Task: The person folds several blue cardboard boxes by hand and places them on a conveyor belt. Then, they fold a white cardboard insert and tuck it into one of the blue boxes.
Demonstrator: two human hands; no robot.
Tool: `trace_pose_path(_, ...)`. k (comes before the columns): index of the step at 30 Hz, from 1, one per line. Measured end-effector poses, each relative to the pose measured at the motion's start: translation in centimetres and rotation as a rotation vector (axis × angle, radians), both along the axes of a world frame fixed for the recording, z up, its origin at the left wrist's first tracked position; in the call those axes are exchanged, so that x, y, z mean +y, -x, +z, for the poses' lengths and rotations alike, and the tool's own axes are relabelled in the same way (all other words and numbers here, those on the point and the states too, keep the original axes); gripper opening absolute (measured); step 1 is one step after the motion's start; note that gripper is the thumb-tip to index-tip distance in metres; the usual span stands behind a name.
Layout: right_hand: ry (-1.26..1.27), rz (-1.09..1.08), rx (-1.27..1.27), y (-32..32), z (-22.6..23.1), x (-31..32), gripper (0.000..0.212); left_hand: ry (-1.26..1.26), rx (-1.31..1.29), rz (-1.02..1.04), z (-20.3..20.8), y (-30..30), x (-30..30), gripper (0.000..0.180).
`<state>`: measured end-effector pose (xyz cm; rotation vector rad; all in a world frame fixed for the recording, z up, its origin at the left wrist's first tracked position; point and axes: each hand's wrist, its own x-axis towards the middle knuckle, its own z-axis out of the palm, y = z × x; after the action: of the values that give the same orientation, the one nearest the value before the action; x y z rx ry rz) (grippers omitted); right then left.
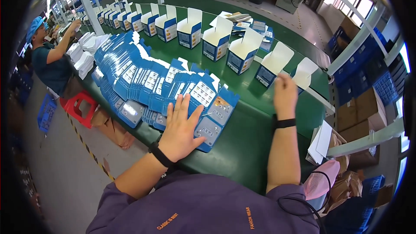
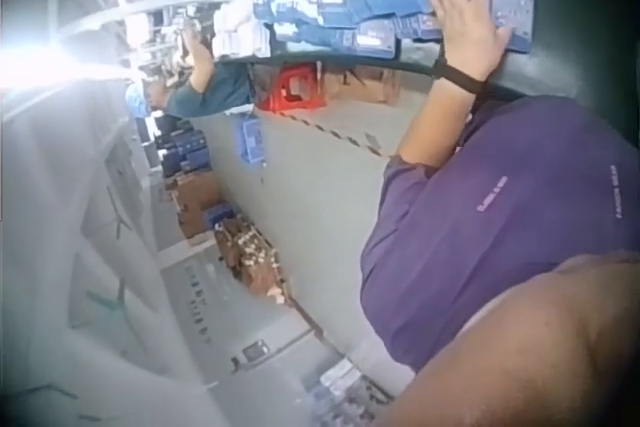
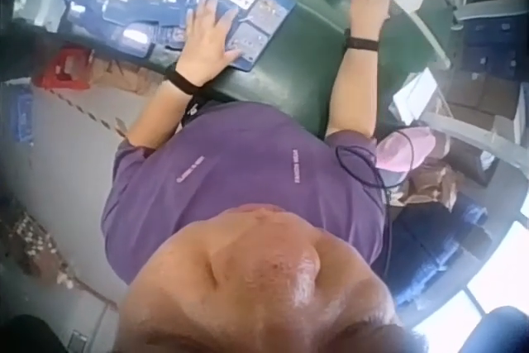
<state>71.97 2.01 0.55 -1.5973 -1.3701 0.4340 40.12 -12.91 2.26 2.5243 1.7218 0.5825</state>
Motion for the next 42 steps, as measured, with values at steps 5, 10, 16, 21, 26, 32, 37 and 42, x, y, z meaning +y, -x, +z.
trace_pose_path(5,0.218,0.444,-0.359,10.0,-4.9,-2.0,0.062,0.023,0.067,0.07,-2.1,-0.1,0.5,0.096)
trace_pose_path(10,0.064,0.308,-0.488,10.9,-3.6,-4.4,0.063,0.014,0.044,0.082,-2.2,-0.2,-0.5,0.101)
trace_pose_path(16,-0.475,0.376,-0.09,12.2,2.0,-8.0,0.033,-0.101,-0.411,0.106,0.6,-1.6,-0.4,0.109)
trace_pose_path(21,-0.859,0.51,-0.037,11.3,5.1,-11.9,0.03,-0.056,-0.582,-0.125,5.3,-2.4,-0.7,0.112)
trace_pose_path(26,-0.966,0.473,0.009,11.2,5.6,-13.1,0.054,0.034,-0.508,-0.314,6.5,-1.0,-2.8,0.087)
trace_pose_path(32,-0.56,0.787,0.585,11.6,5.8,-14.0,0.115,-0.217,-0.742,-0.377,3.3,-0.4,-1.8,0.077)
trace_pose_path(37,-0.583,0.953,0.602,12.9,5.0,-15.6,0.128,-0.178,-1.366,-0.303,2.2,-3.9,-3.8,0.089)
trace_pose_path(42,-0.457,1.023,0.661,12.2,3.8,-15.9,0.1,-0.32,-1.266,-0.228,3.4,-5.1,-4.3,0.09)
